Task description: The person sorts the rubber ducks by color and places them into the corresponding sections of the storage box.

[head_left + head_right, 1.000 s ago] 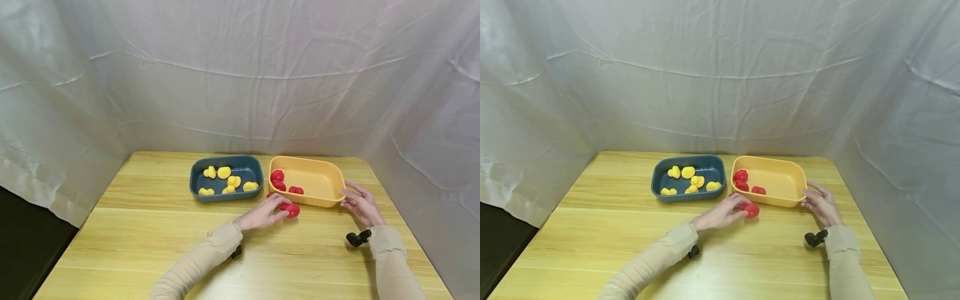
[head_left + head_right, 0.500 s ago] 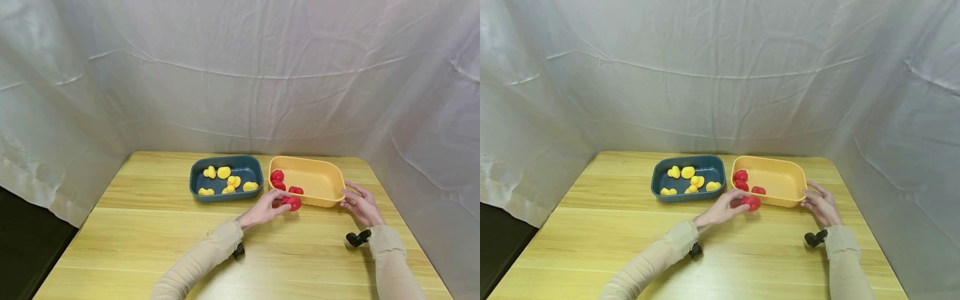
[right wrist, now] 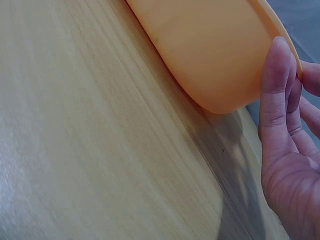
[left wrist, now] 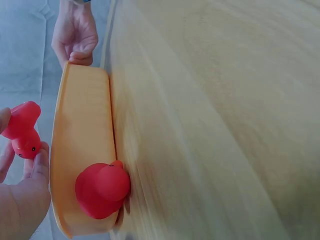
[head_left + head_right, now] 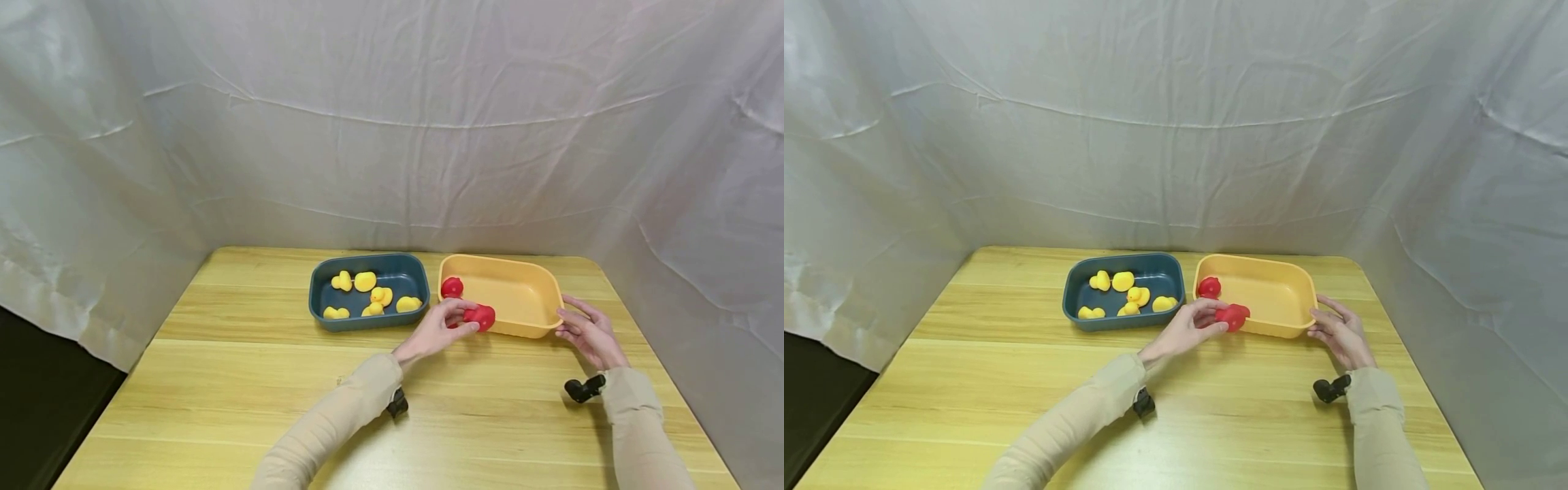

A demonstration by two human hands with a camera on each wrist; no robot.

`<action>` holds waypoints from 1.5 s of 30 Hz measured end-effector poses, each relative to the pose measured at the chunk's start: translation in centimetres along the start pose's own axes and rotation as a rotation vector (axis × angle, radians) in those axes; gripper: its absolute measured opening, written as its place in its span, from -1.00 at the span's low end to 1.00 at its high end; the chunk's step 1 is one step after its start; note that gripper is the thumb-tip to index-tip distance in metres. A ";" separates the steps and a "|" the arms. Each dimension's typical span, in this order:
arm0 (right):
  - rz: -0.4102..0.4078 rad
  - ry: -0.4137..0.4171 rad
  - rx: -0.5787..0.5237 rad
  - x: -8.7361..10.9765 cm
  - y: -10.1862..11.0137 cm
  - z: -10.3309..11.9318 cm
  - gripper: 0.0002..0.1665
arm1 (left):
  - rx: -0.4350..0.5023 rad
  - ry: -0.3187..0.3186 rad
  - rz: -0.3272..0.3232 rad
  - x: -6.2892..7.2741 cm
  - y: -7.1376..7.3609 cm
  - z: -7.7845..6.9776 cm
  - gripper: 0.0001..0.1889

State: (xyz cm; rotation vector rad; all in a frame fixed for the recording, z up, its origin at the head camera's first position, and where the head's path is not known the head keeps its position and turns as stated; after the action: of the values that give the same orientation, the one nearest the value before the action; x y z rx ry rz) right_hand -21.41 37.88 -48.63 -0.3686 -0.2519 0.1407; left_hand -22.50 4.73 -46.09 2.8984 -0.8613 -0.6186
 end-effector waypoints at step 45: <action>-0.016 -0.010 -0.017 -0.1 0.0 0.0 -0.61 | -0.097 0.103 -0.118 -6.3 0.6 0.6 -0.55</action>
State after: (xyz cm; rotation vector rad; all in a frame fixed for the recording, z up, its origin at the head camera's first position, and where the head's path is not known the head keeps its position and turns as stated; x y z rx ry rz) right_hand -21.54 37.84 -48.64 -0.3832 -0.2661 0.1245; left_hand -27.84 7.62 -44.30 2.8793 -0.6330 -0.4988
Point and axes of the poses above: each hand's wrist, its own x-axis away from the middle knuckle, its own y-axis out of the back of the hand, z = x × y, the point moved 2 cm from there along -x, towards the middle knuckle, and after that the axes turned 10 degrees about -y, right-handed, at the moved point
